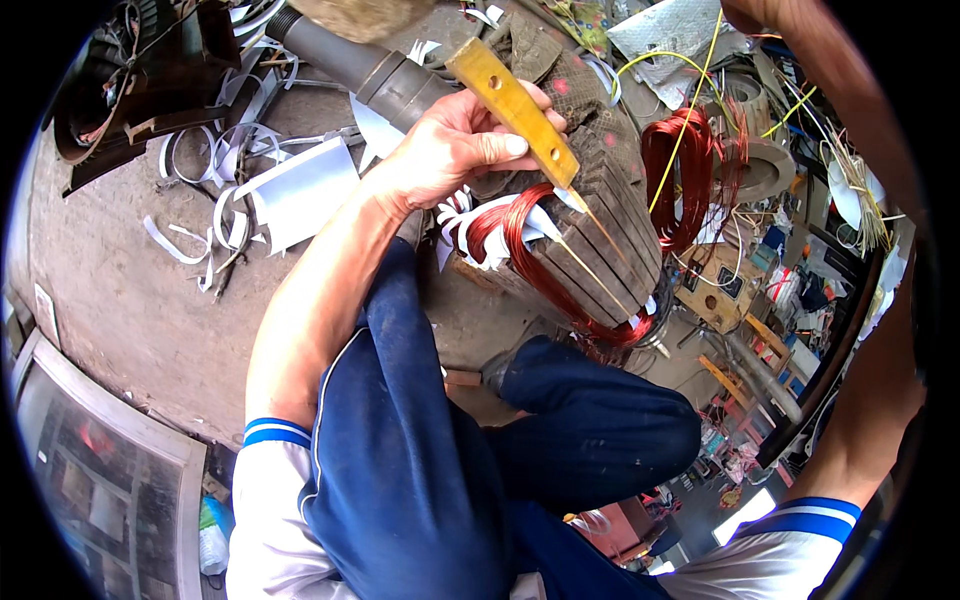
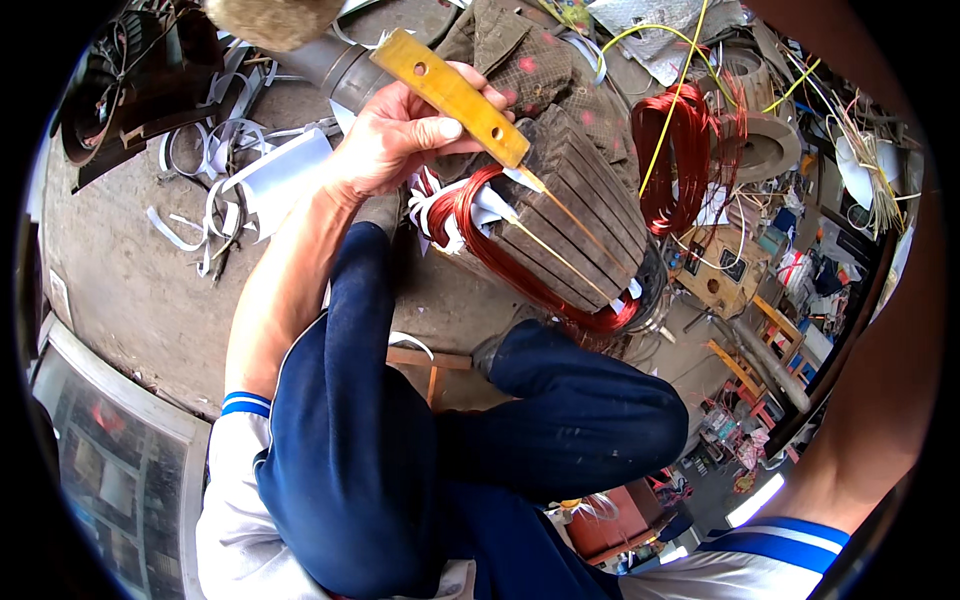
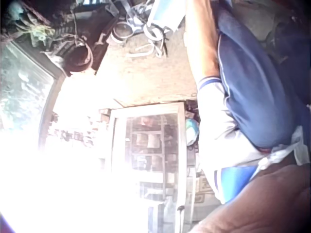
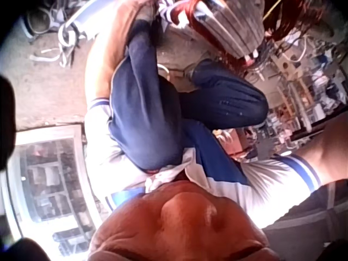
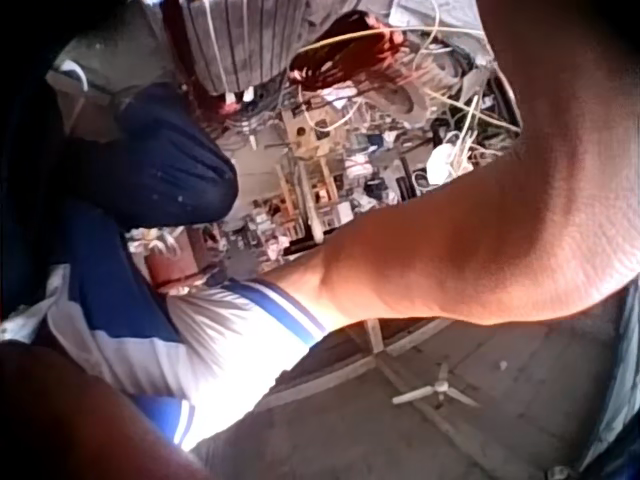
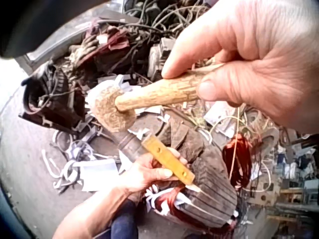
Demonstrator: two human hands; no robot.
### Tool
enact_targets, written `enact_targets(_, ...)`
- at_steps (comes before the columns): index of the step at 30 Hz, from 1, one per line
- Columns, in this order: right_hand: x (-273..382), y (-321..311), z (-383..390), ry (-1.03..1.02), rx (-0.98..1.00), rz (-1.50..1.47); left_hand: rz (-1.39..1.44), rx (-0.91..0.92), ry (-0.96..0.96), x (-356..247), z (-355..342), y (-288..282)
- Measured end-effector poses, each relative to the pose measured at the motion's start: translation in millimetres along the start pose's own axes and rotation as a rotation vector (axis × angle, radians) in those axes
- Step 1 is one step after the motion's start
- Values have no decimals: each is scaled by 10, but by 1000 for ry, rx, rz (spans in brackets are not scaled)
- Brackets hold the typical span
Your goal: The person sits on the floor and winds red copper wire around a motor stator. They use a wooden mallet to tap the windings into place and insert white paper between layers of wire.
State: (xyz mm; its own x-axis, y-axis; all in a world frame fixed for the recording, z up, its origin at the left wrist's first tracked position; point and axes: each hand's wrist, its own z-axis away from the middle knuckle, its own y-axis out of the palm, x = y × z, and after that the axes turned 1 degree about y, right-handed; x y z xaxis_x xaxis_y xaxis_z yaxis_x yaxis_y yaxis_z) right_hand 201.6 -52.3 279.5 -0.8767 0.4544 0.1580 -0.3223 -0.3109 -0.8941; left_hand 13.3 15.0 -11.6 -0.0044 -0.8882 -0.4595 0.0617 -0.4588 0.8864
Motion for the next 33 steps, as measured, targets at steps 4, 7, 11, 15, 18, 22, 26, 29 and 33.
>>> enact_targets(4, -28, 18, -89, -40, -10, -27, -38, -32, 4, -54, 64, -70)
enact_targets(7, 2, -14, -51, -7, 15, -9, 1, -8, -18, 18, 16, -23)
enact_targets(11, -9, -62, -100, -4, 18, 0, -44, -5, -34, -23, -50, -9)
enact_targets(15, -22, 30, -178, -56, 30, -23, -59, -67, -55, -59, 66, -73)
enact_targets(18, 27, -10, -194, -54, 39, 11, -40, -9, -41, -41, 12, -76)
enact_targets(22, 43, -63, -159, -42, 61, 34, -98, 61, -11, 21, -40, 15)
enact_targets(26, 41, -48, -226, -71, 61, 28, -20, -43, -56, -2, -23, 1)
enact_targets(29, 32, -20, -241, -78, 65, 23, -60, -60, -73, -52, -13, -70)
enact_targets(33, 54, -126, -176, -35, 65, 41, -82, -45, -70, -4, -51, -1)
